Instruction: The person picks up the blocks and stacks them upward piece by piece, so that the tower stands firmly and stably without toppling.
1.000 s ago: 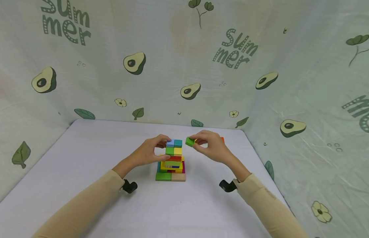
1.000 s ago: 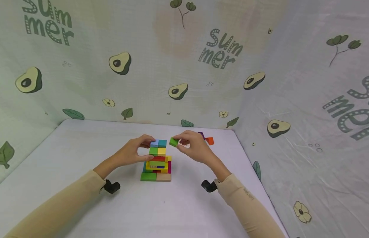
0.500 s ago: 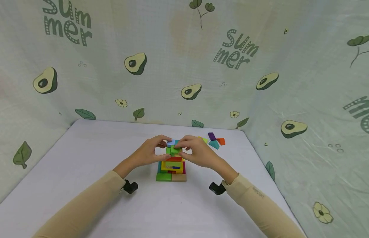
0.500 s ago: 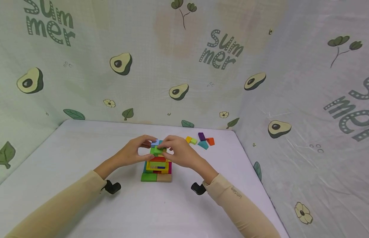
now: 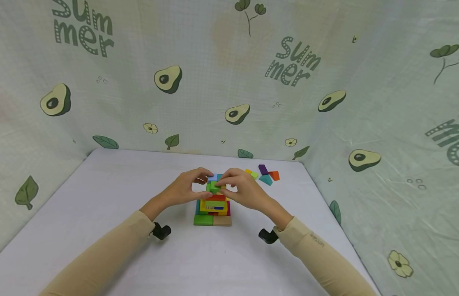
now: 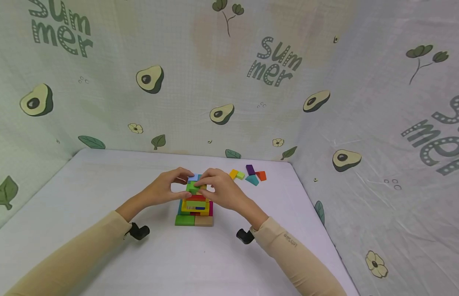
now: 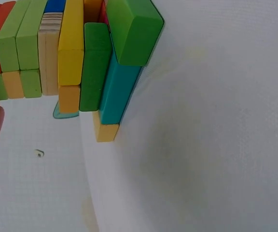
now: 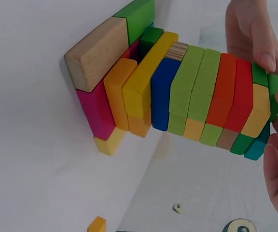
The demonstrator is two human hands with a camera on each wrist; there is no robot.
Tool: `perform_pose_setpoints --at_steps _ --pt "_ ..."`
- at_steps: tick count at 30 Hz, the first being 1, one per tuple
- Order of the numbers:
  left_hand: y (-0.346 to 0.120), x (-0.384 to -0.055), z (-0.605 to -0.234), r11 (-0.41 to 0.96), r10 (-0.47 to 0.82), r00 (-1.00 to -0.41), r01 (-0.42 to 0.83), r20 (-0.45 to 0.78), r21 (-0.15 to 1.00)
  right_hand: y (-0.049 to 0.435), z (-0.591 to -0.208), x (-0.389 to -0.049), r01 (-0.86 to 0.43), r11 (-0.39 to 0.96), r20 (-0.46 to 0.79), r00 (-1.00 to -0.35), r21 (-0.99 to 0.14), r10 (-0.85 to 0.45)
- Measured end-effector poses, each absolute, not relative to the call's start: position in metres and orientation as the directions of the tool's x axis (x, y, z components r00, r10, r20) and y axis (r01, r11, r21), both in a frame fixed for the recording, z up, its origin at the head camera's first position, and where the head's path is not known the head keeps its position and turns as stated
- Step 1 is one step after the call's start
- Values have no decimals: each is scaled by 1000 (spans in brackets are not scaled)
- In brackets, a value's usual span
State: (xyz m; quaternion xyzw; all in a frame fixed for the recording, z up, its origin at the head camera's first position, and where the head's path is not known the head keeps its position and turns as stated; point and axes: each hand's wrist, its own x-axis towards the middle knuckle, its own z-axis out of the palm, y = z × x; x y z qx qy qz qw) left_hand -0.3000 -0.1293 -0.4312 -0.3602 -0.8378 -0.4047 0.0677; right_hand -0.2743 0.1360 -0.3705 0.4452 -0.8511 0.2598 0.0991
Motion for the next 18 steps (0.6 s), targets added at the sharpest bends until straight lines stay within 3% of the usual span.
perform_pose_setpoints --at_steps 18 --pt "-128 -299 -431 402 536 -738 650 410 644 131 -379 -278 -827 460 469 -562 -324 -681"
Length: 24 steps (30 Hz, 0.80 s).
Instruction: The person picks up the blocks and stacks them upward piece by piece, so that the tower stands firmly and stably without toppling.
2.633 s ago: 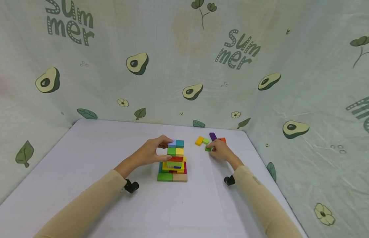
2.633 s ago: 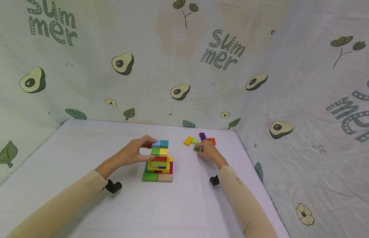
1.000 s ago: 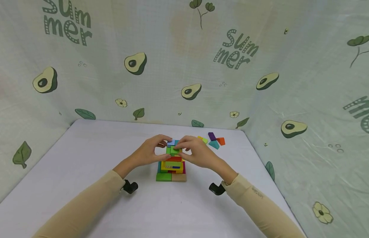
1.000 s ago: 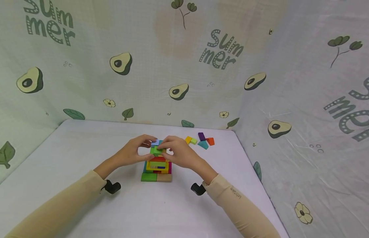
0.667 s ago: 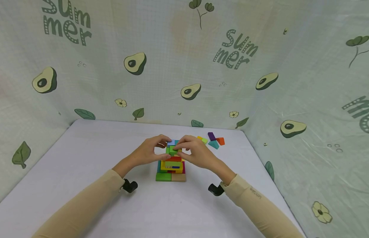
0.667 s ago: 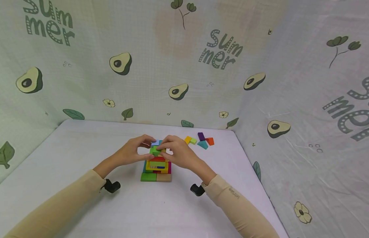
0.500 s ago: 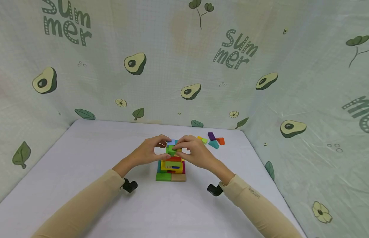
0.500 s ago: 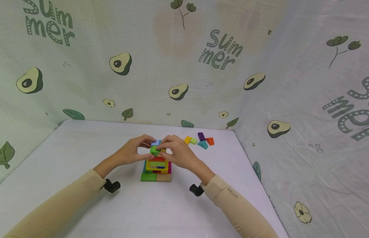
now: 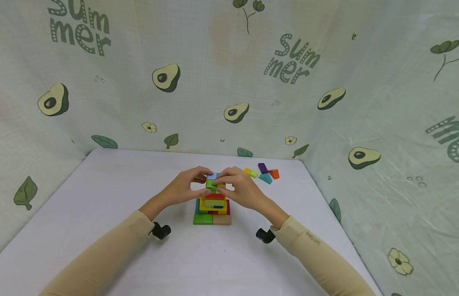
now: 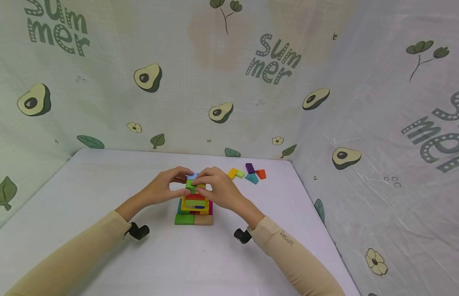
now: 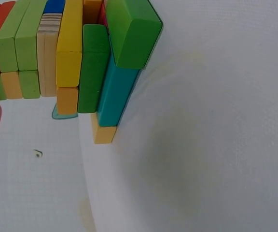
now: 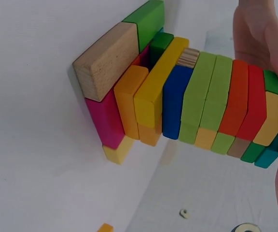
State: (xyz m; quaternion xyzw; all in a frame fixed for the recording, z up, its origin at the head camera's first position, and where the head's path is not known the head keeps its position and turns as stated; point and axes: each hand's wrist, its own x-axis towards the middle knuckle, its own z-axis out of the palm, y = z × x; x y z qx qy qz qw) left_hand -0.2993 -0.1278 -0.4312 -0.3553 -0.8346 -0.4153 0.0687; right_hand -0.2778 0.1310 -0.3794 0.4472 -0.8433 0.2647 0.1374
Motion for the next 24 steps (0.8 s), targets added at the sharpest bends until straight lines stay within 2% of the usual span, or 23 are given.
perform_pose_setpoints --at_steps 19,24 --pt "-131 -299 -433 383 533 -726 665 435 641 132 -381 -280 -831 447 488 -557 -332 -672" --pt "-128 -299 -432 400 520 -738 655 430 641 152 -381 -288 -798 486 511 -602 -357 -613"
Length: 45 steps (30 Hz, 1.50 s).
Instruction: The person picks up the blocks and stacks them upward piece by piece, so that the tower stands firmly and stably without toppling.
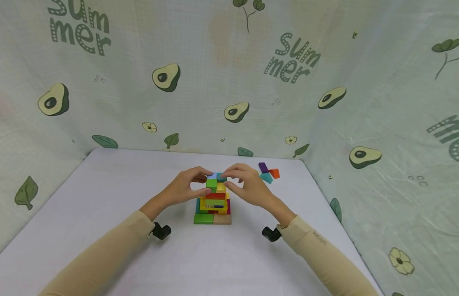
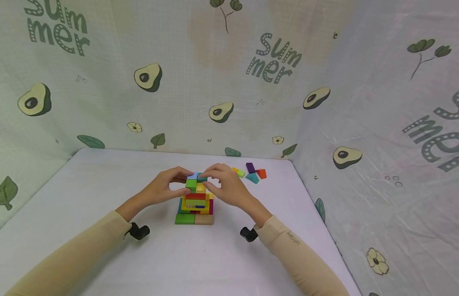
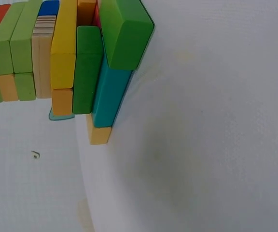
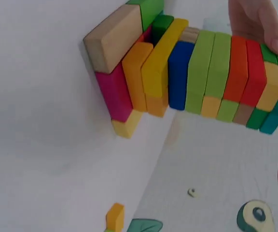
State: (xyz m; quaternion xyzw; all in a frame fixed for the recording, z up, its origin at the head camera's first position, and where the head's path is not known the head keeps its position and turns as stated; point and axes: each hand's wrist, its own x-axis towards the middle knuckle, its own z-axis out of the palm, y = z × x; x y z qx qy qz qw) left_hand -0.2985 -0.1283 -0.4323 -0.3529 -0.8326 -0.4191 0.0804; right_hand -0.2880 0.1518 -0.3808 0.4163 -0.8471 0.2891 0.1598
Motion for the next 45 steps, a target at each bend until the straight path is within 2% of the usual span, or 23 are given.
perform_pose_setpoints --at_steps 6,11,15,19,28,38,45 --pt "-127 -297 -430 432 504 -757 639 416 637 195 -391 -316 -686 612 460 -724 -394 -515" --pt "-127 -296 -430 443 501 -761 635 413 633 229 -412 -347 -550 725 336 -833 -415 -440" --pt "-127 -295 -431 440 503 -764 629 404 642 246 -429 -368 -460 774 232 -888 -435 -398" --pt "-127 -297 -433 433 506 -761 631 406 644 253 -439 -383 -424 783 163 -904 -455 -395" --pt "-126 -297 -433 426 511 -755 638 411 642 254 -453 -407 -392 806 113 -916 -443 -384" --pt "-126 -298 -432 420 517 -751 641 411 643 250 -465 -418 -319 854 20 -940 -412 -341" --pt "-126 -298 -432 427 515 -752 642 412 637 249 -464 -413 -311 862 46 -946 -400 -321"
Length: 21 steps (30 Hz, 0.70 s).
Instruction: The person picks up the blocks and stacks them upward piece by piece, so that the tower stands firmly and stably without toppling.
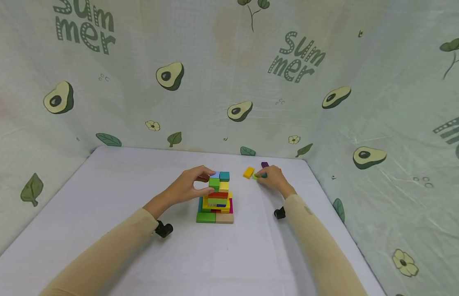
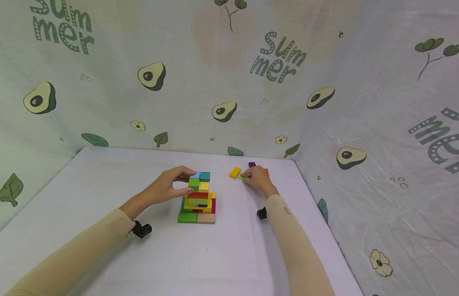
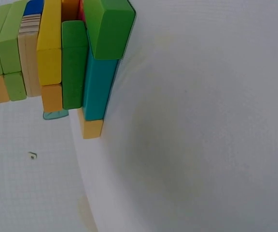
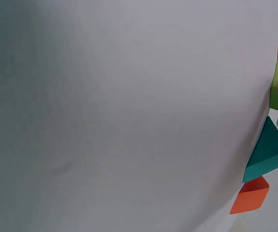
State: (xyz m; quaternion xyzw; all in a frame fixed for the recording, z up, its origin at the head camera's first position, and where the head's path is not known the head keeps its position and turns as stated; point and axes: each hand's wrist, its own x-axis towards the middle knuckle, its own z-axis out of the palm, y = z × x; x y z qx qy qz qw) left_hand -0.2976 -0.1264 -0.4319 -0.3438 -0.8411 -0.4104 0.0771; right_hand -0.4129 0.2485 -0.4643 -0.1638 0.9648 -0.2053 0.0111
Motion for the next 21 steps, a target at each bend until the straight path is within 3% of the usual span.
perform_pose_setpoints --at_steps 9,21 --pt "-127 -298 -433 430 517 -748 647 415 630 250 -461 -403 -391 820 99 -917 -418 -387" --pt "-126 -296 -431 425 515 -754 638 408 642 221 -415 -343 -591 649 350 -807 -478 -477"
